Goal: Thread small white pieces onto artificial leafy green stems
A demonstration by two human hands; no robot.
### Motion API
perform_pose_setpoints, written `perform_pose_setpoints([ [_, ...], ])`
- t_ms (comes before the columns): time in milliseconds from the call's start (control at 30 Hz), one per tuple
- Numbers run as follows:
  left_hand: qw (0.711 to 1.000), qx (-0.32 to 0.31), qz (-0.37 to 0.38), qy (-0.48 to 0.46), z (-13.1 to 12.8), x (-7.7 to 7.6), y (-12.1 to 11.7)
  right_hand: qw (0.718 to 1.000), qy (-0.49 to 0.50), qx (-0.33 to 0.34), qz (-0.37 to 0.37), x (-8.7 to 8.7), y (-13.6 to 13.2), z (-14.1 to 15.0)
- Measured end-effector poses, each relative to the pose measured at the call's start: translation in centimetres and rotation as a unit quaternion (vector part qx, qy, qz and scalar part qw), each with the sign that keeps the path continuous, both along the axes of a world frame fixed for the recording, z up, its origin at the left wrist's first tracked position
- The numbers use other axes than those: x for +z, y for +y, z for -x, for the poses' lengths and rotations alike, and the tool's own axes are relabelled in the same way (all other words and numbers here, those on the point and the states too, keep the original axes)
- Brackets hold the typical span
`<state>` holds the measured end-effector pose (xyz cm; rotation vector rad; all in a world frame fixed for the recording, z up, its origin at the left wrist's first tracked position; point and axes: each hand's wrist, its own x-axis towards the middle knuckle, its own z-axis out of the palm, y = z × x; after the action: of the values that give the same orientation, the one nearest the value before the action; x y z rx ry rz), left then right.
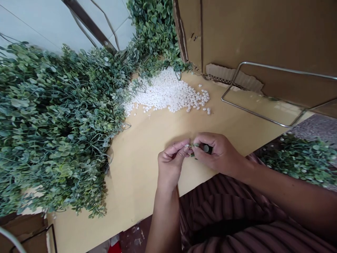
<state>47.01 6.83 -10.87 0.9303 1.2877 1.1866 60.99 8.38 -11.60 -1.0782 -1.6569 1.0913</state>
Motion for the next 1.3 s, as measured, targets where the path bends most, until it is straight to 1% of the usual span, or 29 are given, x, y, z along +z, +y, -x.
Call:
perform_pose_setpoints([
  [133, 1.0, -0.015, -0.016, 0.019, 0.07, -0.01, -0.03, 1.0, -0.009, 0.002, -0.008, -0.04, 0.0, -0.01],
  [300, 0.997, -0.015, -0.051, 0.056, 0.13, -0.01, -0.07, 0.999, -0.032, -0.007, -0.007, -0.01, 0.02, 0.21],
  [467, 0.993, -0.021, -0.084, 0.075, 0.33, -0.32, -0.14, 0.998, -0.044, -0.017, -0.035, 0.07, 0.02, 0.33],
  [633, 0.99, -0.031, -0.103, 0.088, 0.46, -0.41, -0.06, 0.998, -0.046, -0.007, -0.033, -0.09, 0.01, 0.3],
  [867, 0.993, -0.033, -0.084, 0.079, 0.33, -0.47, -0.11, 0.999, -0.047, -0.005, -0.022, -0.04, 0.06, 0.24],
  [1100, 0.996, -0.029, -0.055, 0.055, 0.02, -0.26, -0.2, 0.999, -0.04, 0.009, -0.036, -0.2, 0.0, 0.17],
  [1200, 0.997, -0.031, -0.048, 0.057, -0.01, -0.03, -0.11, 0.999, -0.027, 0.013, -0.02, -0.19, 0.04, 0.12],
  [1300, 0.995, -0.008, -0.063, 0.079, 0.4, -0.01, -0.04, 1.0, 0.009, 0.024, 0.006, 0.06, 0.21, -0.02],
])
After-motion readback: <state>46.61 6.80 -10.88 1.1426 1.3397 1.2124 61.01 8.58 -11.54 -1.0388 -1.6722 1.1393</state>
